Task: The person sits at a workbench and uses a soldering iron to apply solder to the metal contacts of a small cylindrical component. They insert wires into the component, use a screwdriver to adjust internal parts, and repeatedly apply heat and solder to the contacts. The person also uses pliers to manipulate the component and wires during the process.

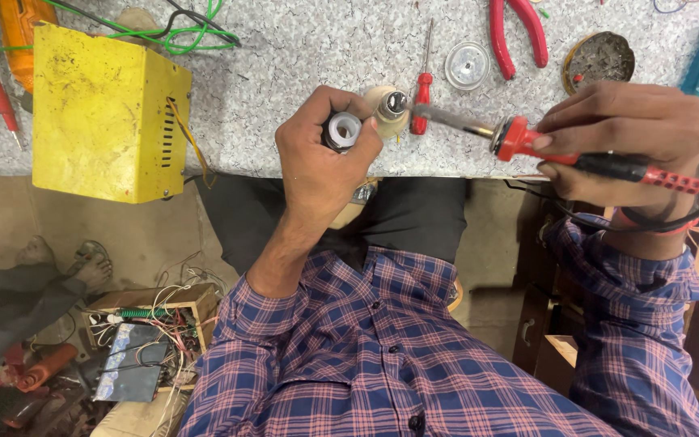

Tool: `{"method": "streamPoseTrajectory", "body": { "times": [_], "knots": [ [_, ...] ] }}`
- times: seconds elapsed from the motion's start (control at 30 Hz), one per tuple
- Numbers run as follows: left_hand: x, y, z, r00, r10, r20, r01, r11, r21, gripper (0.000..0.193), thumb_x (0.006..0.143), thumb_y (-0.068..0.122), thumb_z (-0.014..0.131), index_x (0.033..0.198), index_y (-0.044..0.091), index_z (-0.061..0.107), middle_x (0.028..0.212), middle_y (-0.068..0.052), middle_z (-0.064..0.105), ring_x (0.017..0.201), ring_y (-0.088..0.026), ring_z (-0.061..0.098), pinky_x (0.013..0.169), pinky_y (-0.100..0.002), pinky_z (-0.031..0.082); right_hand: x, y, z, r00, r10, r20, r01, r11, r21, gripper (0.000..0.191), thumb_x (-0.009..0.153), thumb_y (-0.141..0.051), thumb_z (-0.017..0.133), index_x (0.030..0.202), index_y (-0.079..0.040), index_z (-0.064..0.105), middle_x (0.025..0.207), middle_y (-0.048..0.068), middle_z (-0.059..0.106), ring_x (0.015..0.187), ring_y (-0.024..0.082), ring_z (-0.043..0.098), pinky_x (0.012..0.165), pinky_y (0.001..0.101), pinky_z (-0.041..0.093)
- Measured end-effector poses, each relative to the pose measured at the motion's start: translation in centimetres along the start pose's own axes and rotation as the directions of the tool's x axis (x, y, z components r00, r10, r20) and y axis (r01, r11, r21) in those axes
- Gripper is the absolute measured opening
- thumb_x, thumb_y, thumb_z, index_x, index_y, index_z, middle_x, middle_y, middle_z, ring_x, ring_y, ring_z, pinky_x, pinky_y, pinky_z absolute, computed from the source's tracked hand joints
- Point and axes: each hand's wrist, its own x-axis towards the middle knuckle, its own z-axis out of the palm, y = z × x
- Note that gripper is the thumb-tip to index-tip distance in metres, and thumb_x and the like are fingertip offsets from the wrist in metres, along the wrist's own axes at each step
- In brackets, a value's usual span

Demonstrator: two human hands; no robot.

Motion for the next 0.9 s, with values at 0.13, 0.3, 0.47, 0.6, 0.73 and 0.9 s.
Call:
{"method": "streamPoseTrajectory", "body": {
  "times": [0.13, 0.3, 0.47, 0.6, 0.73, 0.9],
  "knots": [
    [-0.9, 0.7, 0.4, 0.998, 0.020, 0.060, -0.016, 0.998, -0.067, 0.015, 0.091, 0.003, 0.078, 0.101, 0.005, 0.068, 0.088, -0.001, 0.069, 0.079, -0.006, 0.065, 0.069, -0.023, 0.053, -0.6, 1.1, 0.7, 0.996, 0.009, -0.085, -0.009, 1.000, -0.002, 0.025, 0.096, -0.019, 0.075, 0.108, 0.002, 0.068, 0.100, 0.021, 0.072, 0.089, 0.027, 0.075, 0.076, 0.0333, 0.063],
    [-2.6, 1.8, 3.9, 0.978, 0.191, 0.082, -0.184, 0.979, -0.091, 0.019, 0.090, 0.006, 0.078, 0.106, 0.008, 0.068, 0.099, -0.006, 0.075, 0.089, -0.016, 0.077, 0.080, -0.029, 0.060, -1.8, 1.0, 3.2, 0.974, 0.077, -0.213, -0.033, 0.979, 0.203, 0.041, 0.109, -0.038, 0.066, 0.126, -0.002, 0.058, 0.110, 0.016, 0.070, 0.103, 0.025, 0.077, 0.079, 0.0265, 0.062],
    [-3.4, 1.9, 6.7, 0.986, 0.122, 0.110, -0.104, 0.982, -0.157, 0.019, 0.093, 0.009, 0.078, 0.109, 0.007, 0.067, 0.103, -0.007, 0.075, 0.091, -0.017, 0.078, 0.078, -0.028, 0.061, -0.6, 1.5, 4.4, 0.995, -0.034, -0.092, 0.045, 0.992, 0.117, 0.022, 0.093, -0.011, 0.076, 0.102, -0.001, 0.058, 0.099, 0.026, 0.071, 0.089, 0.029, 0.076, 0.068, 0.0332, 0.061],
    [-3.2, 1.6, 7.2, 0.984, 0.147, 0.103, -0.130, 0.980, -0.153, 0.021, 0.093, 0.010, 0.077, 0.110, 0.007, 0.066, 0.104, -0.007, 0.075, 0.092, -0.017, 0.078, 0.078, -0.027, 0.062, -0.4, 0.8, 5.1, 0.998, -0.022, -0.066, 0.034, 0.984, 0.178, 0.024, 0.090, 0.001, 0.076, 0.100, -0.002, 0.055, 0.099, 0.025, 0.071, 0.100, 0.033, 0.076, 0.069, 0.0320, 0.061],
    [-3.2, 1.3, 6.8, 0.989, 0.112, 0.094, -0.095, 0.981, -0.169, 0.021, 0.092, 0.009, 0.079, 0.108, 0.006, 0.067, 0.101, -0.007, 0.075, 0.093, -0.018, 0.078, 0.080, -0.029, 0.062, -0.7, 0.6, 5.2, 0.997, 0.010, -0.071, 0.001, 0.988, 0.152, 0.027, 0.091, -0.001, 0.079, 0.101, -0.003, 0.053, 0.104, 0.023, 0.073, 0.090, 0.025, 0.075, 0.069, 0.0291, 0.058],
    [-3.1, 1.3, 6.0, 0.988, 0.132, 0.085, -0.115, 0.978, -0.175, 0.019, 0.093, 0.007, 0.079, 0.108, 0.007, 0.067, 0.102, -0.006, 0.075, 0.088, -0.016, 0.077, 0.078, -0.027, 0.061, -1.2, 1.9, 5.0, 1.000, -0.005, -0.023, 0.008, 0.992, 0.125, 0.026, 0.096, 0.001, 0.081, 0.106, -0.004, 0.057, 0.105, 0.021, 0.075, 0.091, 0.024, 0.078, 0.073, 0.0285, 0.061]
  ]
}}
